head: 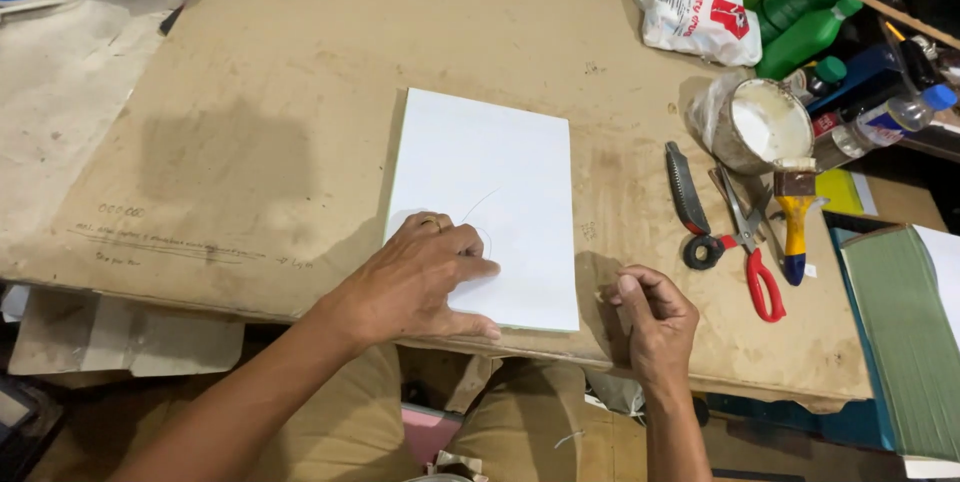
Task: Reviewing a stack of printed pages and using a calculator to sum or verify values.
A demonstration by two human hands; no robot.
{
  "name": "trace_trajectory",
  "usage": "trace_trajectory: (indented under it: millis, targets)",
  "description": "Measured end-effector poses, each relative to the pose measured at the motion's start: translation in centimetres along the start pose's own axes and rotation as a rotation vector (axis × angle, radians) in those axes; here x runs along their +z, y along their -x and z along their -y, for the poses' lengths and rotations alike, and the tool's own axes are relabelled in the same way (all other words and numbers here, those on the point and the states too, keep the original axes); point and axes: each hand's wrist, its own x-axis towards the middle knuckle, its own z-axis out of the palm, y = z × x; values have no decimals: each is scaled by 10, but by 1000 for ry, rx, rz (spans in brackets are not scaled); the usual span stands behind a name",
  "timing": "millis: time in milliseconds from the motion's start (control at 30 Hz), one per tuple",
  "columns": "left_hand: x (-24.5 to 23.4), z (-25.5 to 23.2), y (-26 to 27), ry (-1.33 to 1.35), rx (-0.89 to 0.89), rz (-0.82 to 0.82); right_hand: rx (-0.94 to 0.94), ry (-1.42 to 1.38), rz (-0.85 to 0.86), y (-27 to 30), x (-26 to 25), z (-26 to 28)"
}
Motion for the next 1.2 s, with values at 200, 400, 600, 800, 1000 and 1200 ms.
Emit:
trace_trajectory:
  millis: [200, 400, 600, 800, 1000, 1200]
  targets:
    - [-9, -6, 2, 41, 94, -69, 22, -25, -20, 1, 0, -1]
    - [-44, -50, -5, -15, -193, 314, 62, -27, -49, 1, -1, -5]
    - [-25, -25, 3, -19, -41, 110, 39, -22, -24, 1, -1, -5]
    - [-25, -20, 13, 127, -128, -24, 52, -3, -39, 2, 0, -4]
    - [-21, -12, 18, 168, -72, -38, 88, 13, -62, 2, 0, -4]
    - [-17, -7, 21, 166, -40, -55, 62, 10, -61, 3, -1, -7]
